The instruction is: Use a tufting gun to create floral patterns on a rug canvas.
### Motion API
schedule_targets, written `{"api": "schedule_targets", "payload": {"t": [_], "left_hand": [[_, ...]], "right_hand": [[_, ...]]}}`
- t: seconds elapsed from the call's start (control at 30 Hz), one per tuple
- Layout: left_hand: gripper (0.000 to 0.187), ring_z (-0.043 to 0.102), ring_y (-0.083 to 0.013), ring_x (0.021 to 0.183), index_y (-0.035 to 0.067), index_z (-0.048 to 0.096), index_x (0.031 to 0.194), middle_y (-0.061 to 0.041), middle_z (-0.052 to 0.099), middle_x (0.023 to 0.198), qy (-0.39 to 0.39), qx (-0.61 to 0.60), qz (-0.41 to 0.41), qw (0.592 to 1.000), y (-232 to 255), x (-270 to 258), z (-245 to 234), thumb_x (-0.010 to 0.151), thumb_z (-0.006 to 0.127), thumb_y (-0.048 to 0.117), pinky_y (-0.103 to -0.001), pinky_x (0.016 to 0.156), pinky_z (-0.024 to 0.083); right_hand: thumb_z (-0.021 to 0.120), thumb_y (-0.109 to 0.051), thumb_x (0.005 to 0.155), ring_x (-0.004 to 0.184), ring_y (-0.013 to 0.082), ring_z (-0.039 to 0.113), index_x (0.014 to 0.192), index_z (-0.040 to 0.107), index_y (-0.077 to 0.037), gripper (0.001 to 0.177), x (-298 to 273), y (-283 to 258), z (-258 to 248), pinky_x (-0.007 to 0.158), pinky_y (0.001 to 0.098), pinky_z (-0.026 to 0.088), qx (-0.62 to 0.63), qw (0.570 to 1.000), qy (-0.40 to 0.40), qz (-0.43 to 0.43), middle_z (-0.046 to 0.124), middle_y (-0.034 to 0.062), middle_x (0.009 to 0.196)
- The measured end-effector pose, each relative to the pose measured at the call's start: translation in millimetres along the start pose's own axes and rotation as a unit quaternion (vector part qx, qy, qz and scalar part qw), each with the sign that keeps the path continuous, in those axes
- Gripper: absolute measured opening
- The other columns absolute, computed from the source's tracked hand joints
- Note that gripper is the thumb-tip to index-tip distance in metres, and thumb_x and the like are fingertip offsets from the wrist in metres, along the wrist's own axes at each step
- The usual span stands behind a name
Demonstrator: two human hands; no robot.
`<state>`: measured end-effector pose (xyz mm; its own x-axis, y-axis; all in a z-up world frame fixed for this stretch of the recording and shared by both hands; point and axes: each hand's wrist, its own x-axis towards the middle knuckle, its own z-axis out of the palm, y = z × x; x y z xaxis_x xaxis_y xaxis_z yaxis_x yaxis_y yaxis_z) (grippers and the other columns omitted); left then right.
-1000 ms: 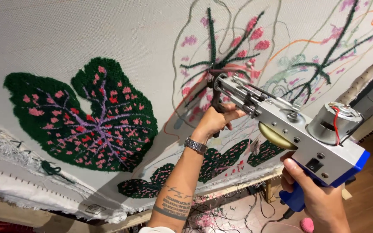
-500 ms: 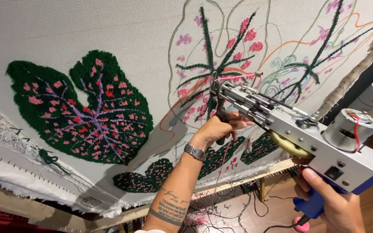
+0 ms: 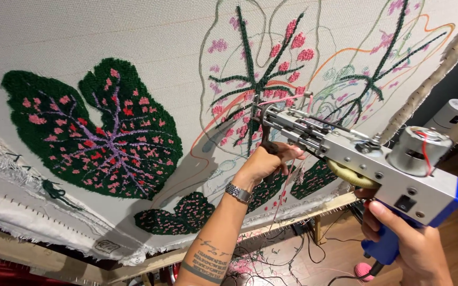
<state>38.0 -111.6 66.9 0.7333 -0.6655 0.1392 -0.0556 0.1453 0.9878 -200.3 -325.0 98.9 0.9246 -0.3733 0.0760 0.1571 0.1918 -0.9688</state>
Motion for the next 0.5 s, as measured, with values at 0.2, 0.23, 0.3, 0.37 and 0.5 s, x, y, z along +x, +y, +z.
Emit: {"api": "schedule_targets", "payload": {"t": [0.2,0.23,0.3,0.37,0.5], "left_hand": [[0.034,0.074,-0.0178,0.101,-0.006,0.073,0.112,-0.013,0.077,0.11,0.021,-0.043,0.02,0.999,-13.2,10.6,-15.4,0.098,0.069,0.024,-0.03,0.06,0.059],[0.034,0.074,-0.0178,0.101,-0.006,0.073,0.112,-0.013,0.077,0.11,0.022,-0.044,0.02,0.999,-10.7,11.0,-16.6,0.098,0.069,0.024,-0.03,0.06,0.059],[0.035,0.075,-0.0189,0.104,-0.004,0.07,0.116,-0.013,0.078,0.112,0.034,-0.04,0.002,0.999,-5.3,12.5,-18.6,0.097,0.069,0.026,-0.03,0.059,0.058],[0.037,0.074,-0.0181,0.105,-0.004,0.071,0.116,-0.012,0.078,0.113,0.037,-0.03,-0.005,0.999,1.6,10.1,-18.6,0.097,0.07,0.027,-0.03,0.059,0.058],[0.039,0.075,-0.0171,0.106,-0.005,0.072,0.112,-0.012,0.077,0.113,0.033,-0.039,-0.012,0.999,0.1,12.5,-21.3,0.095,0.07,0.029,-0.031,0.058,0.057]], "right_hand": [[0.072,-0.009,0.095,0.059,0.0207,0.053,0.116,0.065,0.01,0.029,10.1,1.6,14.1,0.047,0.0344,0.042,-0.01,1.0,-0.016,-0.024,0.056,0.0106,0.075],[0.072,-0.009,0.095,0.059,0.0207,0.053,0.116,0.065,0.01,0.029,8.8,-4.7,22.9,0.047,0.0344,0.042,-0.01,1.0,-0.017,-0.023,0.056,0.0106,0.075],[0.07,-0.011,0.09,0.06,0.0171,0.051,0.113,0.069,0.009,0.031,6.4,-17.5,40.1,0.047,0.0327,0.041,-0.037,0.999,0.017,0.001,0.054,0.0086,0.073],[0.071,-0.01,0.09,0.061,0.0169,0.052,0.113,0.067,0.009,0.031,10.7,-11.3,36.8,0.047,0.0328,0.041,-0.016,1.0,0.007,-0.011,0.055,0.008,0.075],[0.071,-0.009,0.089,0.063,0.0155,0.053,0.114,0.066,0.01,0.031,13.8,-8.8,40.4,0.046,0.0327,0.041,0.008,1.0,0.004,-0.02,0.057,0.007,0.078]]}}
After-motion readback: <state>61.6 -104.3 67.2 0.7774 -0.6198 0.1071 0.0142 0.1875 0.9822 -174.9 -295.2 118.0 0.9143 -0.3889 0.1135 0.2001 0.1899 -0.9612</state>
